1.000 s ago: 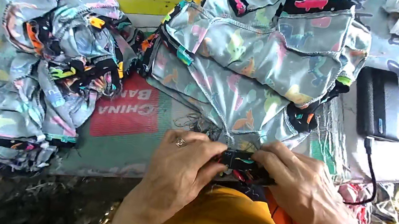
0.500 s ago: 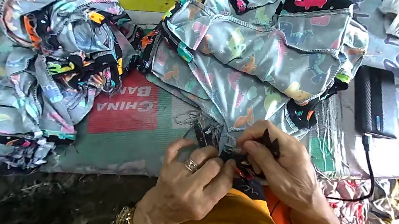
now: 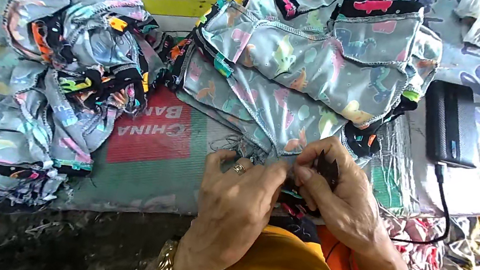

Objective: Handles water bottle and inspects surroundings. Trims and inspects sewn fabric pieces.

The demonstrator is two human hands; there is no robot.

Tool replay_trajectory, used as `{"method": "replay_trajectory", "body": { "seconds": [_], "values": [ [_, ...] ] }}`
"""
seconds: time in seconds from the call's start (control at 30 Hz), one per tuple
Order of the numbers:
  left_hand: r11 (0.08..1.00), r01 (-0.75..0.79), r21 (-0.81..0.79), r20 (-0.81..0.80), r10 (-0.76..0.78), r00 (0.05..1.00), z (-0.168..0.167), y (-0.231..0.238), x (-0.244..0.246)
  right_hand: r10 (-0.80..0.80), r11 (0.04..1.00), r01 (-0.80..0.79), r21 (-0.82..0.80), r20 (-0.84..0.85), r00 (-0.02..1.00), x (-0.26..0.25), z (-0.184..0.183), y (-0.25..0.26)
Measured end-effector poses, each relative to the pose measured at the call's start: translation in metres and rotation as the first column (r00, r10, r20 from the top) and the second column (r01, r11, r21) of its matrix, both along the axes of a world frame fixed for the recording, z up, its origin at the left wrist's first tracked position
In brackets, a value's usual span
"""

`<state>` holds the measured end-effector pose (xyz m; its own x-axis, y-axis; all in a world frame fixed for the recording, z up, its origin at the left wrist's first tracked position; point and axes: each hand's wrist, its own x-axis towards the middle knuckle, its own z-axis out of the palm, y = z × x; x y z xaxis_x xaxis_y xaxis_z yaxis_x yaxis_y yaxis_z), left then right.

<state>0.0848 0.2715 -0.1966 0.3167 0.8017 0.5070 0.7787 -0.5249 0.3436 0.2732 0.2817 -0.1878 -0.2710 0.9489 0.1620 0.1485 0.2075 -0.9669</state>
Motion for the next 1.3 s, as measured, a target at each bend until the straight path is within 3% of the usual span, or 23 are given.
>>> {"method": "replay_trajectory", "body": {
  "seconds": [0.17, 0.3, 0.47, 0.63, 0.83, 1.17, 1.23, 1.3],
  "values": [
    [0.974, 0.055, -0.219, 0.336, 0.022, 0.942, -0.004, -0.003, -0.015, -0.042, 0.987, -0.001, 0.162, 0.259, 0.965, -0.001, 0.004, -0.005],
    [0.983, 0.008, -0.184, 0.278, 0.044, 0.959, -0.005, -0.006, -0.018, -0.14, 0.942, -0.033, 0.335, 0.48, 0.866, -0.005, 0.004, -0.013],
    [0.966, 0.032, -0.257, 0.371, 0.068, 0.926, -0.004, -0.007, -0.02, -0.191, 0.924, -0.035, 0.38, 0.54, 0.82, -0.002, 0.003, -0.013],
    [0.976, 0.056, -0.212, 0.468, 0.051, 0.882, -0.004, -0.01, -0.02, -0.234, 0.892, -0.027, 0.451, 0.512, 0.827, -0.004, -0.003, -0.013],
    [1.0, 0.013, 0.025, 0.375, -0.021, 0.927, -0.012, -0.017, -0.011, -0.288, 0.812, -0.028, 0.583, 0.442, 0.85, -0.003, -0.011, -0.012],
    [0.998, 0.034, 0.053, 0.311, -0.049, 0.949, -0.011, -0.017, -0.004, -0.302, 0.782, -0.043, 0.622, 0.438, 0.847, -0.006, -0.016, -0.007],
    [0.997, 0.057, 0.045, 0.283, -0.068, 0.957, -0.009, -0.019, -0.006, -0.286, 0.793, -0.029, 0.609, 0.413, 0.864, -0.005, -0.017, -0.008],
    [0.99, 0.143, -0.005, 0.203, -0.139, 0.969, -0.002, -0.025, -0.016, -0.16, 0.879, -0.001, 0.477, 0.298, 0.941, 0.001, -0.011, -0.01]
  ]
}}
